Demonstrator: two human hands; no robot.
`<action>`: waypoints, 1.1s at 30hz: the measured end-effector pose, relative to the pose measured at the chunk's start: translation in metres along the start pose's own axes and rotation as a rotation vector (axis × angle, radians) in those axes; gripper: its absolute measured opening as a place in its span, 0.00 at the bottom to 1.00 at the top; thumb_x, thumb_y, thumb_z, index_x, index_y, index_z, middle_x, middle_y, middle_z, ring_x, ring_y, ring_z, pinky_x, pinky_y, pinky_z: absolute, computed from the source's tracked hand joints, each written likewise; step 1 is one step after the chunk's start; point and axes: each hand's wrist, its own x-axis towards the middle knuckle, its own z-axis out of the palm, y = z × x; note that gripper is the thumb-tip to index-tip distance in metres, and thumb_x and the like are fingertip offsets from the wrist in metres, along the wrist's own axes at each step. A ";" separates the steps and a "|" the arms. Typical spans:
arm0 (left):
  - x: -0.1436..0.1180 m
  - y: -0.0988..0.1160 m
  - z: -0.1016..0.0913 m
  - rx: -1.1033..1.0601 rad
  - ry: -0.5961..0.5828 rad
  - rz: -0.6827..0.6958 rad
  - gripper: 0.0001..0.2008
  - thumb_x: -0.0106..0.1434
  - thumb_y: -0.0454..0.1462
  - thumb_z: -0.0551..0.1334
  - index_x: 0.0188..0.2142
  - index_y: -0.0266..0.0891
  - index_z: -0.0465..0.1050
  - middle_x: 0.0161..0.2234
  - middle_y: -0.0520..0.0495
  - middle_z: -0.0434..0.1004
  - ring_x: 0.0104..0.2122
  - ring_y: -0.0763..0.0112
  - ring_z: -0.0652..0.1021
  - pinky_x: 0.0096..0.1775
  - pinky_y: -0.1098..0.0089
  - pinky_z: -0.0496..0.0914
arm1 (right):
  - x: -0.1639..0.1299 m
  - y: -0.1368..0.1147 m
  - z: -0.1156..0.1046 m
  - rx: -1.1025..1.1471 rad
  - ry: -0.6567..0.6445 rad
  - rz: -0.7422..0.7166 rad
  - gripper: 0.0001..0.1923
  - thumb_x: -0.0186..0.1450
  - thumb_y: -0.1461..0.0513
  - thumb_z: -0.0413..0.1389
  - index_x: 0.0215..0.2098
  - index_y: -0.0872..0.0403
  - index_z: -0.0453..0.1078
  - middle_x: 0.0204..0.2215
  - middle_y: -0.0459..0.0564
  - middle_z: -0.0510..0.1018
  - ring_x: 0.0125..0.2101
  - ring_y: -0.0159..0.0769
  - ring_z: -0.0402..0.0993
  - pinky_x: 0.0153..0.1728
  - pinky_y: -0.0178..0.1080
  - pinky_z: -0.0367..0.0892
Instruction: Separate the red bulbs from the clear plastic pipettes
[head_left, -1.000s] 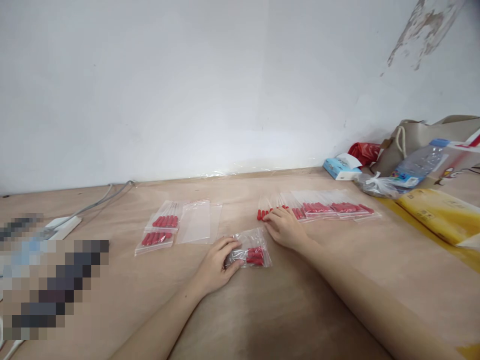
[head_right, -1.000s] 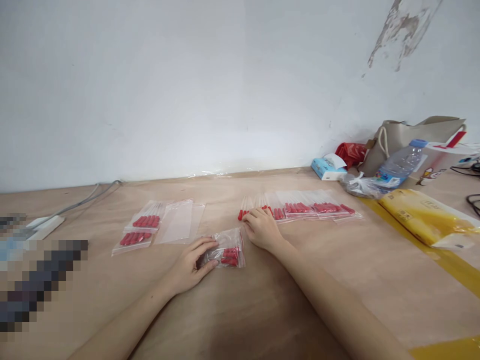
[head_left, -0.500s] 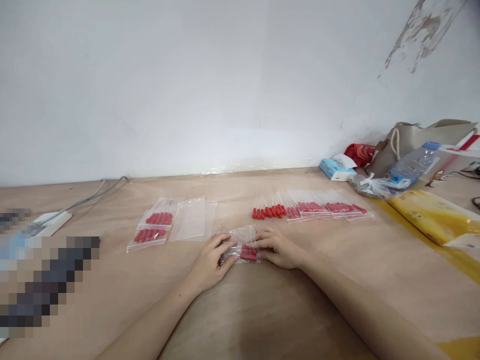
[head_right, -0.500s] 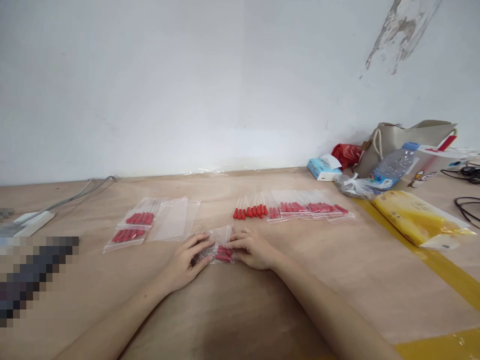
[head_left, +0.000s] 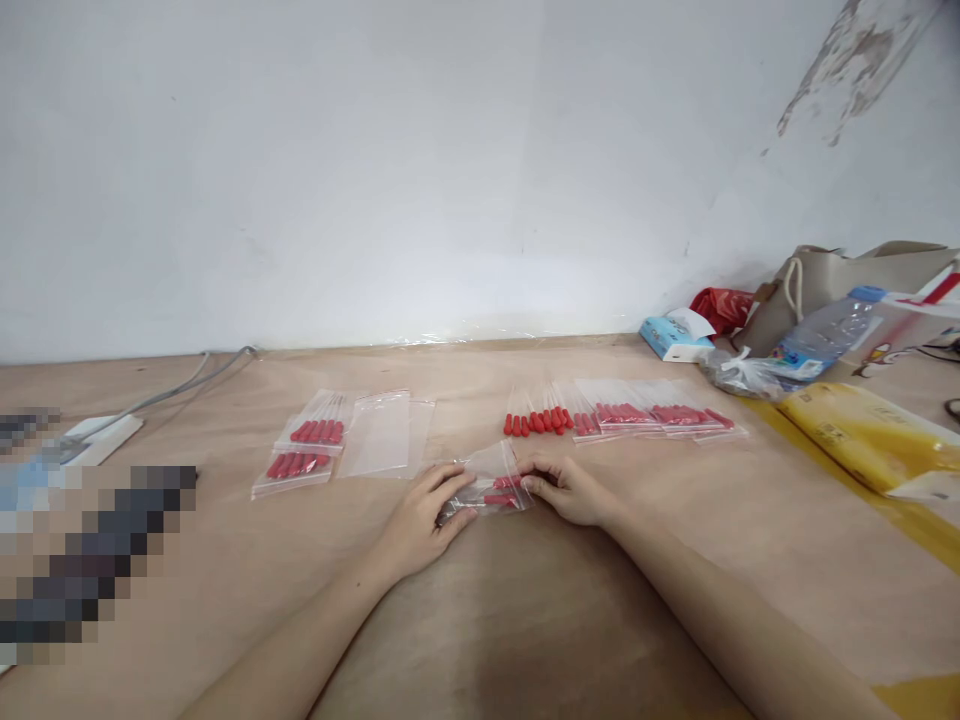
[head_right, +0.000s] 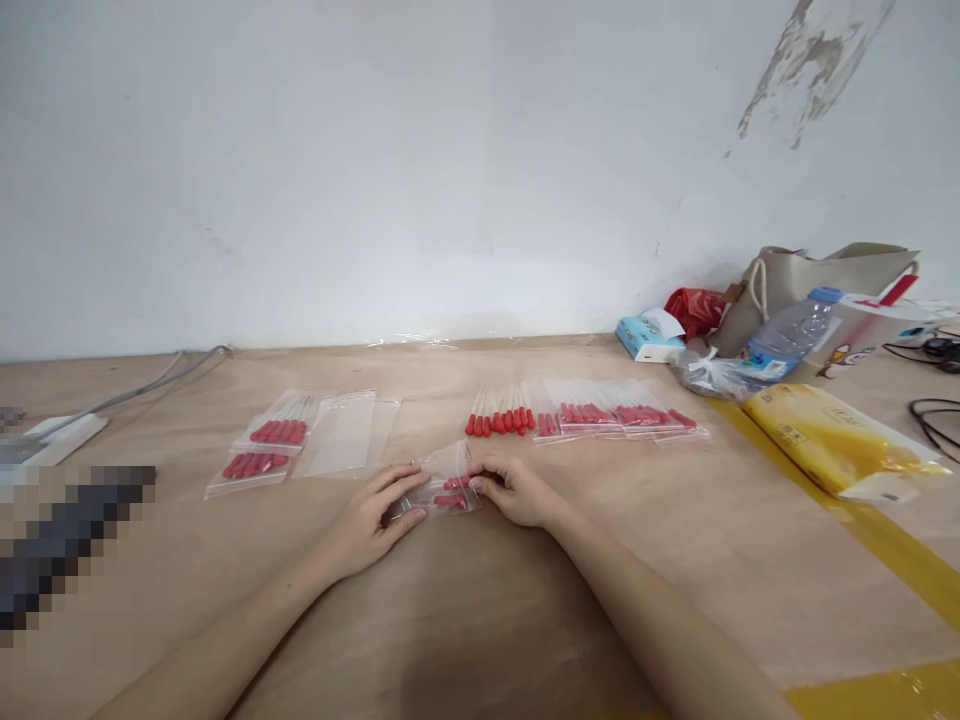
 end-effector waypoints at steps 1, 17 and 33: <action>0.000 0.000 0.000 0.003 0.003 0.004 0.19 0.61 0.42 0.56 0.52 0.44 0.64 0.51 0.44 0.65 0.51 0.62 0.67 0.52 0.58 0.64 | 0.000 0.001 0.000 0.030 0.002 0.012 0.14 0.63 0.55 0.48 0.39 0.55 0.70 0.35 0.50 0.75 0.36 0.35 0.70 0.38 0.38 0.63; -0.003 -0.003 -0.001 0.056 -0.078 -0.046 0.18 0.66 0.40 0.47 0.53 0.44 0.63 0.55 0.46 0.63 0.55 0.65 0.62 0.56 0.55 0.58 | -0.021 -0.015 -0.106 0.294 0.276 0.325 0.14 0.55 0.53 0.58 0.34 0.54 0.72 0.35 0.50 0.77 0.35 0.33 0.73 0.40 0.38 0.66; -0.002 -0.007 0.003 0.090 -0.086 0.008 0.19 0.64 0.42 0.50 0.53 0.44 0.63 0.55 0.44 0.62 0.55 0.61 0.62 0.56 0.53 0.58 | 0.056 0.023 -0.007 -0.802 0.543 -0.094 0.13 0.65 0.64 0.45 0.38 0.55 0.71 0.38 0.54 0.72 0.37 0.35 0.69 0.40 0.37 0.64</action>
